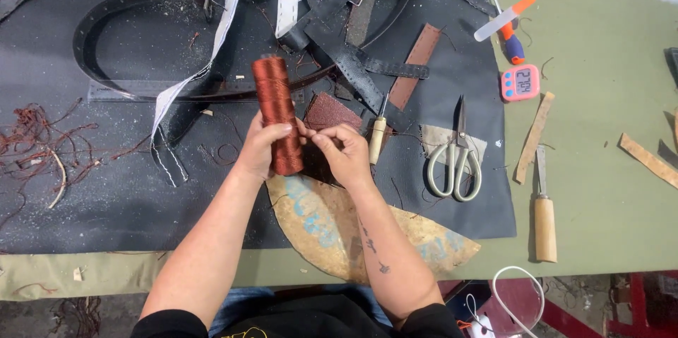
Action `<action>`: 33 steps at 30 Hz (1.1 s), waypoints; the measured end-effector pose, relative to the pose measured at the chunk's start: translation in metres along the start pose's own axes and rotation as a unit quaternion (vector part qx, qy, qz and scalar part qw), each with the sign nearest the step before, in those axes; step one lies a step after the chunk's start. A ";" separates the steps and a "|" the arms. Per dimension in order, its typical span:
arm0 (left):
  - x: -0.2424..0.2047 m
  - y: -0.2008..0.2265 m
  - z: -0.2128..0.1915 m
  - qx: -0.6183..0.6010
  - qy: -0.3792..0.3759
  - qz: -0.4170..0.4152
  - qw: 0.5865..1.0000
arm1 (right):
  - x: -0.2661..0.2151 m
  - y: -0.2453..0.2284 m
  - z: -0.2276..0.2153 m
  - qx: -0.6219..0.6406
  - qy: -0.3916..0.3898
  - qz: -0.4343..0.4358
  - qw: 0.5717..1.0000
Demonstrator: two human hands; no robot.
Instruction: Unwinding thread from a spool, cutting it to length with scissors, and threading a needle for leatherwork.
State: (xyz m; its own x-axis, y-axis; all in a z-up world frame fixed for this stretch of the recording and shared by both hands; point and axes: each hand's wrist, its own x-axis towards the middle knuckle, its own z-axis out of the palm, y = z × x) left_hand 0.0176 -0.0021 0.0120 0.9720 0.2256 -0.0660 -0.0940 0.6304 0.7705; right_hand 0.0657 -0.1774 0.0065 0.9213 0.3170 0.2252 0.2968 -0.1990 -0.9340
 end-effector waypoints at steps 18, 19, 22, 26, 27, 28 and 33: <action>-0.008 0.009 0.005 -0.007 0.069 -0.015 0.997 | 0.028 -0.017 -0.053 0.275 0.377 0.113 0.877; -0.012 0.008 0.007 0.009 0.065 -0.013 0.998 | 0.026 -0.012 -0.053 0.267 0.368 0.110 0.884; -0.036 0.045 0.017 0.113 0.068 -0.007 0.991 | 0.028 0.008 -0.059 0.270 0.388 0.108 0.875; -0.059 0.092 -0.026 0.203 0.117 0.046 0.971 | 0.027 -0.012 -0.062 0.280 0.385 0.098 0.874; -0.065 0.102 -0.045 0.261 0.147 0.082 0.951 | 0.027 -0.012 -0.063 0.281 0.385 0.097 0.873; -0.072 0.112 -0.064 0.318 0.176 0.117 0.924 | 0.027 -0.012 -0.063 0.283 0.386 0.096 0.873; -0.110 0.200 -0.099 0.615 0.243 0.107 0.743 | 0.025 0.007 -0.064 0.305 0.338 0.083 0.886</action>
State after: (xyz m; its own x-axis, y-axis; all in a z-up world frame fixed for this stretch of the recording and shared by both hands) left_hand -0.1296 0.1727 0.1101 0.7423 0.6528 0.1511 0.3228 -0.5461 0.7731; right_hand 0.1074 -0.2301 0.0234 0.9407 -0.3393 -0.0076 0.1419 0.4137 -0.8993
